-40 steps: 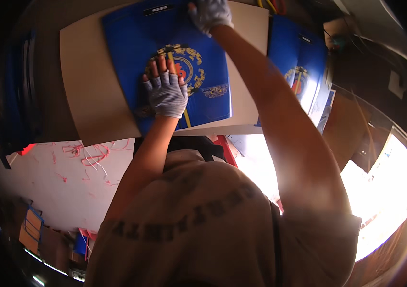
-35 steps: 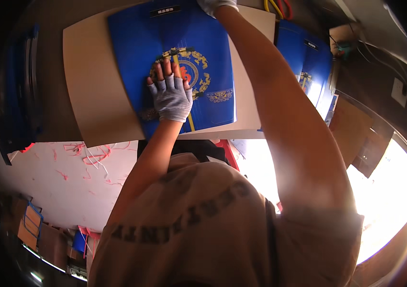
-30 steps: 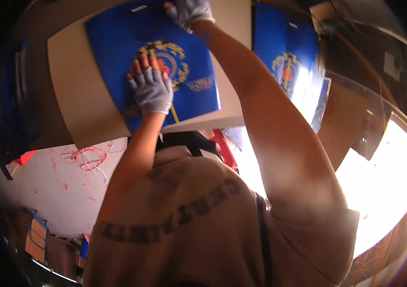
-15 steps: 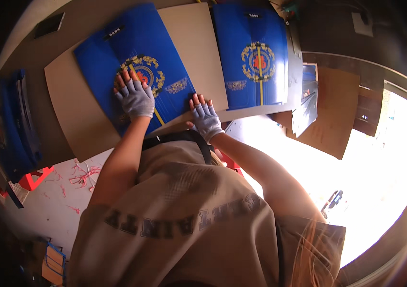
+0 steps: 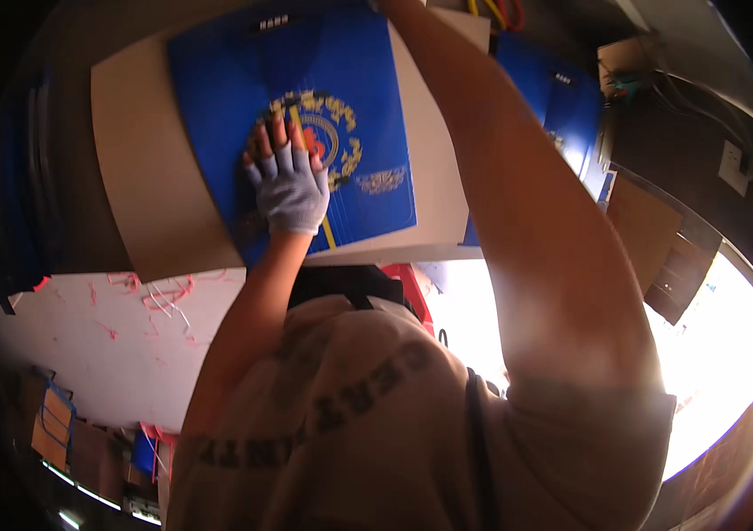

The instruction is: Folding and pressing down blue folders on a work table.

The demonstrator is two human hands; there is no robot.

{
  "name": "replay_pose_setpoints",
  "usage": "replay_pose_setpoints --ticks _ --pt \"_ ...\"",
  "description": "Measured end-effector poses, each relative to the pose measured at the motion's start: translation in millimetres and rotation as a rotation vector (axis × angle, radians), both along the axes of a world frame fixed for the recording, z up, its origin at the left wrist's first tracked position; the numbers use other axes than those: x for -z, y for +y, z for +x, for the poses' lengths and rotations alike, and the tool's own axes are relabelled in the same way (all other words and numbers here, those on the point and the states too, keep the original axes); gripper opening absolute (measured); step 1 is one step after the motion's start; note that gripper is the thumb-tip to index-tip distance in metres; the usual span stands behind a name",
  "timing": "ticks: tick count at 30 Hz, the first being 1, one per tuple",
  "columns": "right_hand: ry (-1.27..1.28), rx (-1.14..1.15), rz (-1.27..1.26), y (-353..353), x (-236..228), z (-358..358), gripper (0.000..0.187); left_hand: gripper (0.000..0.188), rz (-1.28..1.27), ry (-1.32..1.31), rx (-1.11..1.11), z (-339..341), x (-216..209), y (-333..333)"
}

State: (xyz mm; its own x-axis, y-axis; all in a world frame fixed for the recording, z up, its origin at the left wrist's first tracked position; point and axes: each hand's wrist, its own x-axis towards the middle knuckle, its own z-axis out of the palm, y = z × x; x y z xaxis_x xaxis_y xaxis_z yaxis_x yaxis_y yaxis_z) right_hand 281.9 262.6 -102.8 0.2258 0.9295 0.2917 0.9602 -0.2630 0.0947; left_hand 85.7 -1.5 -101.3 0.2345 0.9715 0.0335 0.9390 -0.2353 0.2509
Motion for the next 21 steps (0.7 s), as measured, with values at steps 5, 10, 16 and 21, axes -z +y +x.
replay_pose_setpoints --ticks 5,10,16,21 --pt "0.026 -0.147 0.122 14.5 -9.0 9.0 0.047 0.057 0.045 0.039 -0.003 6.5 1.4 2.5" --pt "0.128 -0.474 0.326 -107.0 9.5 4.3 0.045 0.056 0.167 0.031 0.03 3.1 13.8 3.7" --pt "0.217 -0.267 0.158 -309.2 -0.6 1.8 0.053 0.057 0.231 0.078 0.056 -0.3 16.3 4.0" --pt "0.221 0.004 0.112 -395.9 5.9 -12.6 0.054 0.054 0.252 0.198 0.029 6.9 14.7 6.0"
